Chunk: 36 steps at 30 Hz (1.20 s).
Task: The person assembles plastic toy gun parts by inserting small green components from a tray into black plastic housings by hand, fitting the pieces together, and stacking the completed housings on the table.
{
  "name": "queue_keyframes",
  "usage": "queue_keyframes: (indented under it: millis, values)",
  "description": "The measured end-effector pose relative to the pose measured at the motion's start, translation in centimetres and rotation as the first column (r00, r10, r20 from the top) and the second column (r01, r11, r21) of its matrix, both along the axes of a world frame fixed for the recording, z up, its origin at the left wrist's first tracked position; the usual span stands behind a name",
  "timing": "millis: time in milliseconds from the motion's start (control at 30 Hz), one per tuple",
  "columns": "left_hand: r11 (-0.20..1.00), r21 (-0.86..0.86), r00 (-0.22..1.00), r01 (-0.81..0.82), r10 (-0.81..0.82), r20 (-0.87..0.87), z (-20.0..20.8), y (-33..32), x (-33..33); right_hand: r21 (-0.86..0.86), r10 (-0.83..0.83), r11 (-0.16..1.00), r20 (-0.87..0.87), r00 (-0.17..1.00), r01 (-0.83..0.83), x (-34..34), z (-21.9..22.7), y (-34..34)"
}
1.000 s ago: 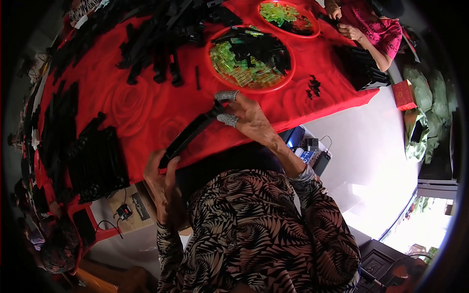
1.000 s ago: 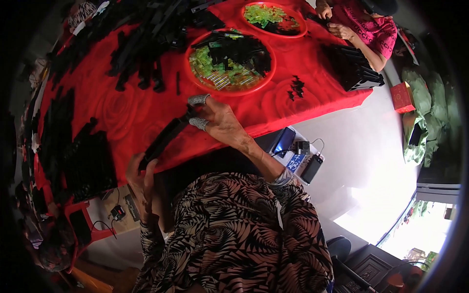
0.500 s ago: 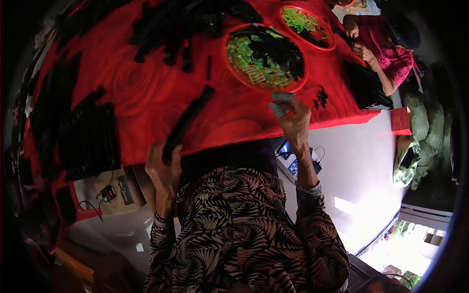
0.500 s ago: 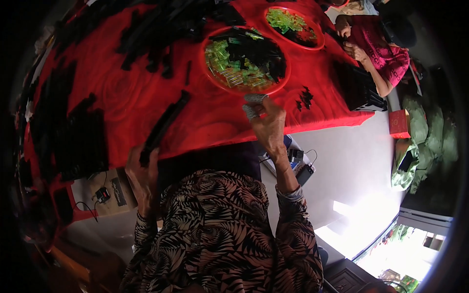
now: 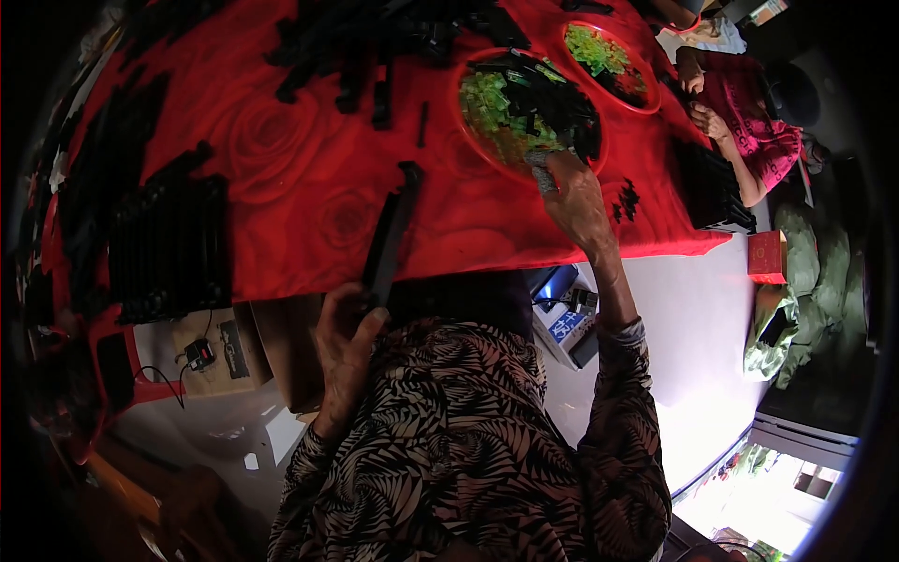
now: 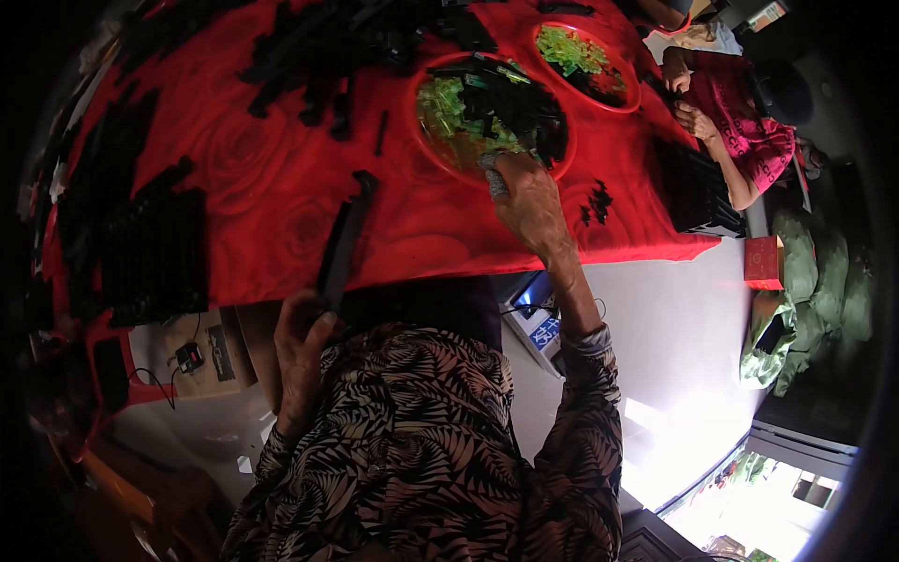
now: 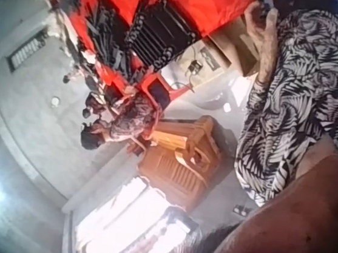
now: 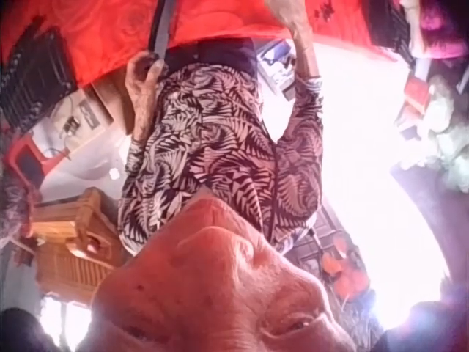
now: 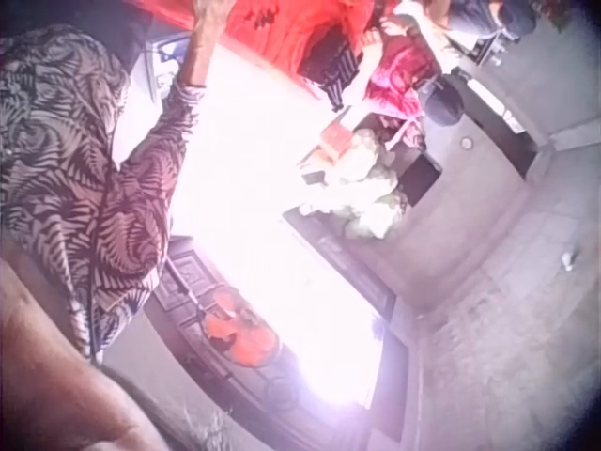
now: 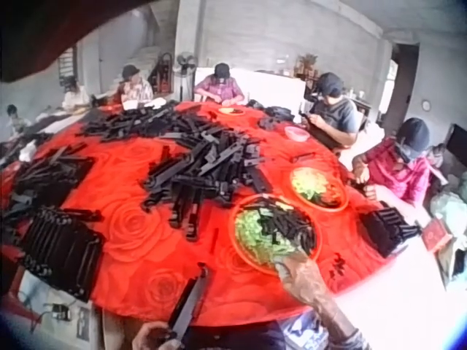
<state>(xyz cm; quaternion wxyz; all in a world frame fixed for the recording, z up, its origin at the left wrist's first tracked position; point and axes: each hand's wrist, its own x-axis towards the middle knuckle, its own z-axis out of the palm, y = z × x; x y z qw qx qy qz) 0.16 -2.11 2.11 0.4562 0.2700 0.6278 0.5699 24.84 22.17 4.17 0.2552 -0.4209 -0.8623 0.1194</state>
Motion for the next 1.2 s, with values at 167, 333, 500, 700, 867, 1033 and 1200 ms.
queue_keyframes:
  millis: [167,333,500,700,867,1033,1200]
  values:
    - [0.999,0.034,0.988,-0.029,0.023,0.154,-1.5,-0.2,-0.6,0.054,0.076,0.995,0.085,0.993,-0.081,-0.5,0.2,0.4]
    - [0.999,-0.039,0.897,0.010,0.008,0.441,-2.0,0.4,-1.1,0.121,0.100,0.987,0.077,0.992,-0.109,-0.9,-0.2,0.3]
    - [0.999,-0.049,0.792,0.015,0.018,0.611,-2.1,0.4,-0.9,0.020,0.141,0.990,-0.053,0.989,-0.140,-2.4,0.6,-0.1]
    - [0.997,-0.037,0.833,0.069,-0.037,0.552,-2.4,0.3,-1.0,0.013,0.123,0.992,0.087,0.989,-0.124,-4.5,-0.1,1.4]
    - [0.989,-0.084,0.853,0.122,-0.061,0.518,-1.3,0.3,-0.5,-0.034,0.030,0.999,0.129,0.991,-0.026,-6.6,0.2,1.0]
    - [0.981,-0.130,0.847,0.144,-0.054,0.528,-0.8,0.8,-0.3,-0.136,-0.008,0.990,0.148,0.989,0.028,-7.5,0.4,2.3]
    - [0.978,-0.110,0.827,0.176,-0.087,0.556,-1.0,1.3,-0.2,-0.159,-0.086,0.983,0.068,0.994,0.096,-8.1,0.8,2.0]
